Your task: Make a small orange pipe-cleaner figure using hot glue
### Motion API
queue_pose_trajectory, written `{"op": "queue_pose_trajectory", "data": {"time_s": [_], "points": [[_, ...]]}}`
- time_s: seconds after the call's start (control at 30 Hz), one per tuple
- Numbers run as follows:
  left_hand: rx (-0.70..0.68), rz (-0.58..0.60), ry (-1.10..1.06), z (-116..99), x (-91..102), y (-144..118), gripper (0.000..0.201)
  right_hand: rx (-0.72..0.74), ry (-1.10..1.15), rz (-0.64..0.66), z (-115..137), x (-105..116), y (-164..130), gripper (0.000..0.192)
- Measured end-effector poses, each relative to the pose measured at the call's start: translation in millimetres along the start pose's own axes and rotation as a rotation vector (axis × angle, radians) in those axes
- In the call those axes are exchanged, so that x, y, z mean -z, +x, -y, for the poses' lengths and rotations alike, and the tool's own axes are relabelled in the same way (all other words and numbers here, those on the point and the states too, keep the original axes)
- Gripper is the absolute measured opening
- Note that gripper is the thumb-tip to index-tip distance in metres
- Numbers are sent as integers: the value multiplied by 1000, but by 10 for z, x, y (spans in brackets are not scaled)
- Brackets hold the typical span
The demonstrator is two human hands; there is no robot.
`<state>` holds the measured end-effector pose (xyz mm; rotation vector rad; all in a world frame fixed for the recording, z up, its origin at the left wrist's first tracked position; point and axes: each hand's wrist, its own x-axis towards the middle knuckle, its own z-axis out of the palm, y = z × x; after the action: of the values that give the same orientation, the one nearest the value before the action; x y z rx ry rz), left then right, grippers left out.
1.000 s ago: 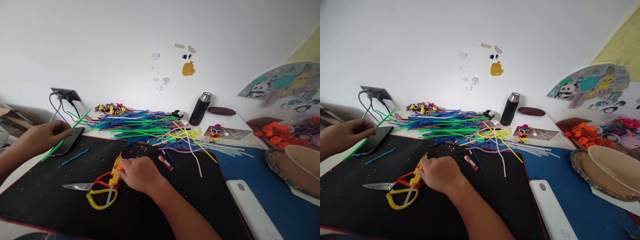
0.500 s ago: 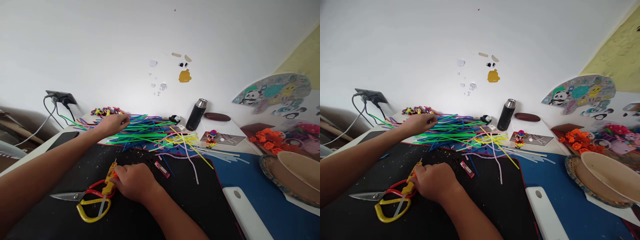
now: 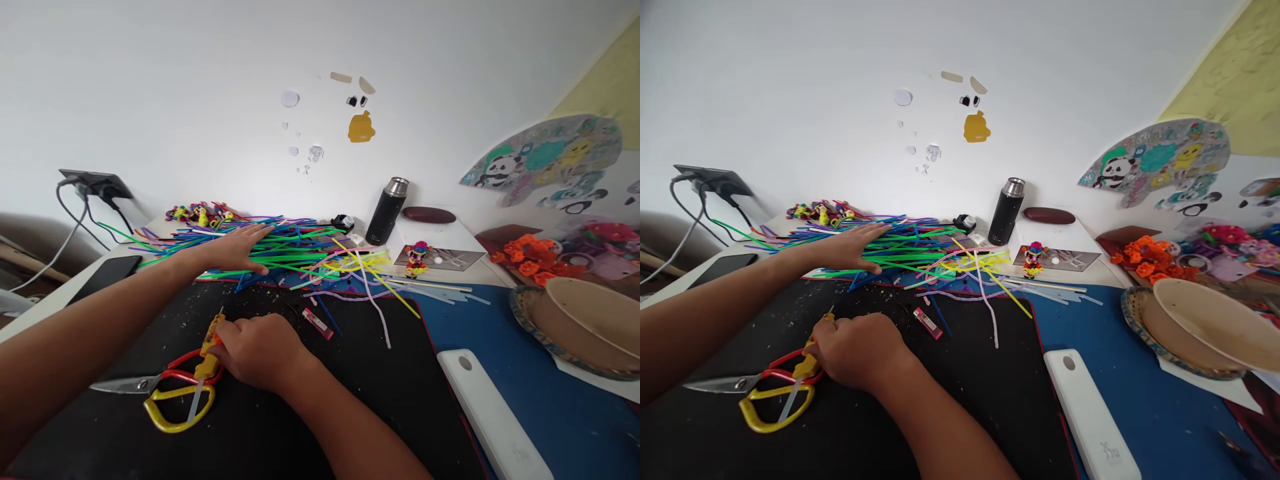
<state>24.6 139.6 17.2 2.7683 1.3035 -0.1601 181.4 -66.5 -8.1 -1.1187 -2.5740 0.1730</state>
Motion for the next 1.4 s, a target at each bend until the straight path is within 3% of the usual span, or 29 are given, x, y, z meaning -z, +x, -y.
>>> {"op": "queue_pose_trajectory", "data": {"time_s": [0.1,0.23,0.47,0.67,0.83,1.17,1.33,1.4], "points": [[50,84,57,1,-104,3,134,-2,5,22,9,9,3,37],[63,58,43,21,-104,111,129,-13,-1,31,15,20,9,37],[146,12,161,60,50,297,71,0,5,3,14,6,2,32],[127,-2,154,114,312,385,59,9,29,21,40,9,-1,30],[138,-48,113,146,488,348,60,-16,13,18,21,59,11,33],[59,-21,110,181,416,327,52,27,11,-2,43,26,5,29],[-23,-290,86,-40,336,92,47,-9,3,-37,21,75,4,32],[-66,-279,81,-180,218,-27,37,-6,7,-34,15,86,5,33]]}}
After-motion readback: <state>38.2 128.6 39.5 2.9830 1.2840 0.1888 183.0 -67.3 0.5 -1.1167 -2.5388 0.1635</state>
